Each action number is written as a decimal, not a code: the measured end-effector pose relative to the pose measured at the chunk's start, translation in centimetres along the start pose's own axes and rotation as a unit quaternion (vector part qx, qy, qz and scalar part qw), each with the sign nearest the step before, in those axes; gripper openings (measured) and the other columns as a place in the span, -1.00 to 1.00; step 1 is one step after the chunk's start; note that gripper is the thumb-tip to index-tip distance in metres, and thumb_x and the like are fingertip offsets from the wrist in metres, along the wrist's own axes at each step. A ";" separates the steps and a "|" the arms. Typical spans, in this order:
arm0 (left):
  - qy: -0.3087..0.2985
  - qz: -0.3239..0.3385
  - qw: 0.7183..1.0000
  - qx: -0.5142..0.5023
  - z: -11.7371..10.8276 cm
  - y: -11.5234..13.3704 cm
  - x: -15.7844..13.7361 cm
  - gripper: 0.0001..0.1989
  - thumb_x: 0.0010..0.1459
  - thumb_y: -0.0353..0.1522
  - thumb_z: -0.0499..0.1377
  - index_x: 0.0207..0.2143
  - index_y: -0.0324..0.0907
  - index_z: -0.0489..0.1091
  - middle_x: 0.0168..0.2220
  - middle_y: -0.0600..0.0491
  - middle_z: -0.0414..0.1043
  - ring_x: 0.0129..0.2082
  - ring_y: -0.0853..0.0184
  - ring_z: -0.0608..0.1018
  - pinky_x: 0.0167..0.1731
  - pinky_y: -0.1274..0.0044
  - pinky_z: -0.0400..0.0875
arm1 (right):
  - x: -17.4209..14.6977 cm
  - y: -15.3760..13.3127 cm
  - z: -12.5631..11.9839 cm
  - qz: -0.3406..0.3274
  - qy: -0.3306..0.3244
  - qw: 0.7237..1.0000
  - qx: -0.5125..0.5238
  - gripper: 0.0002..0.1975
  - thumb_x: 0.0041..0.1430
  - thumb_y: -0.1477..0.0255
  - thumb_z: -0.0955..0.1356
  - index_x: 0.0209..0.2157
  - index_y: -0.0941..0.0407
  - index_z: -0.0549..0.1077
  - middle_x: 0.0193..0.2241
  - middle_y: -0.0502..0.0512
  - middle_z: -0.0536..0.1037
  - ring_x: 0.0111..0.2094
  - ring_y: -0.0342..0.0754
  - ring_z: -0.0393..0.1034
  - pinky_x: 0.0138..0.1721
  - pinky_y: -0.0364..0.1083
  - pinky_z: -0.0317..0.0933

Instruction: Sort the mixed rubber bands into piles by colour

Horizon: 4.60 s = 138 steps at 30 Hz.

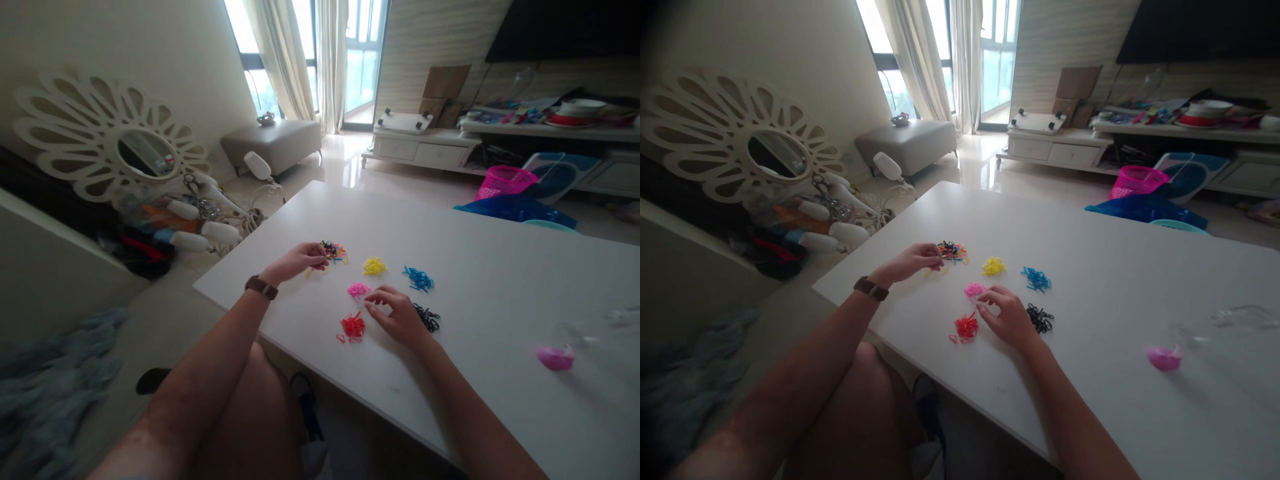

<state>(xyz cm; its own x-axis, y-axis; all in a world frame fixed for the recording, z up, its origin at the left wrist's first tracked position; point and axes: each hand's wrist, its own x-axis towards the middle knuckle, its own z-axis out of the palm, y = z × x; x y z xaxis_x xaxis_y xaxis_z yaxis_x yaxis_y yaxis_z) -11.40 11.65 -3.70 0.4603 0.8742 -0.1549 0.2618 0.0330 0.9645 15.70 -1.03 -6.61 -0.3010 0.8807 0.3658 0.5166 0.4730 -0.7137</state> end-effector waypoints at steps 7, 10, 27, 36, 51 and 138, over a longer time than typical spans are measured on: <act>-0.131 -0.012 0.977 -0.169 8.2 1.7 -0.7 -0.67 0.01 -0.23 0.40 -0.27 -0.24 0.45 -0.37 -0.02 0.55 -0.38 0.39 0.56 -0.28 0.52 0.43 | 0.3 0.5 0.0 0.056 0.138 0.985 0.087 -0.84 0.24 0.31 0.39 -0.19 0.07 0.53 -0.32 0.08 0.58 -0.34 -0.06 0.46 -0.28 -0.06 0.37; -0.168 -0.009 0.973 -0.157 9.3 1.6 -0.3 -0.68 0.04 -0.21 0.38 -0.27 -0.23 0.45 -0.36 -0.02 0.55 -0.40 0.40 0.56 -0.32 0.52 0.43 | 0.4 0.8 0.0 0.071 0.137 0.982 0.113 -0.82 0.23 0.31 0.40 -0.16 0.07 0.54 -0.29 0.08 0.61 -0.34 -0.06 0.48 -0.27 -0.05 0.38; -0.119 -0.096 0.935 -0.321 9.8 1.4 0.0 -0.89 0.03 -0.53 0.26 -0.39 -0.28 0.36 -0.33 -0.09 0.56 -0.36 0.37 0.61 -0.27 0.56 0.47 | 0.3 1.6 0.2 0.102 0.228 0.956 0.152 -0.91 0.13 0.38 0.44 -0.40 0.10 0.53 -0.45 0.02 0.54 -0.42 -0.10 0.42 -0.32 -0.10 0.32; -0.146 -0.134 0.905 -0.376 9.8 1.7 0.1 -0.95 -0.02 -0.52 0.18 -0.43 -0.27 0.37 -0.46 -0.06 0.47 -0.52 0.40 0.50 -0.51 0.59 0.37 | 0.3 1.4 0.0 0.108 0.221 0.952 0.184 -0.88 0.12 0.34 0.46 -0.38 0.09 0.55 -0.43 0.04 0.56 -0.40 -0.08 0.43 -0.31 -0.09 0.33; -0.099 0.030 0.991 -0.085 10.5 2.1 -0.3 -0.71 0.05 -0.19 0.32 -0.34 -0.24 0.43 -0.54 0.18 0.24 -0.57 0.50 0.28 -0.54 0.61 0.15 | 0.5 1.4 0.1 0.126 0.210 0.952 0.186 -0.88 0.12 0.32 0.46 -0.36 0.09 0.55 -0.40 0.05 0.58 -0.38 -0.06 0.46 -0.27 -0.06 0.35; -0.010 0.201 0.948 0.246 10.2 2.2 0.0 -0.81 0.16 -0.28 0.25 -0.39 -0.20 0.59 -0.62 0.22 0.05 -0.57 0.48 0.16 -0.49 0.56 0.03 | 0.5 0.6 -0.1 0.071 0.136 0.988 0.018 -0.90 0.24 0.42 0.33 -0.37 0.09 0.44 -0.43 0.05 0.52 -0.40 -0.06 0.41 -0.29 -0.08 0.29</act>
<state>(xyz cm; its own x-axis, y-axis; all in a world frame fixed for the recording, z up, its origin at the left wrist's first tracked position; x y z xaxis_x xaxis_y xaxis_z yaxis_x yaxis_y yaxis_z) -2.20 6.76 -3.77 0.6218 0.7584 0.1952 0.4233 -0.5352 0.7311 15.97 -0.27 -6.79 0.0019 0.9151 0.4032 0.5071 0.3467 -0.7891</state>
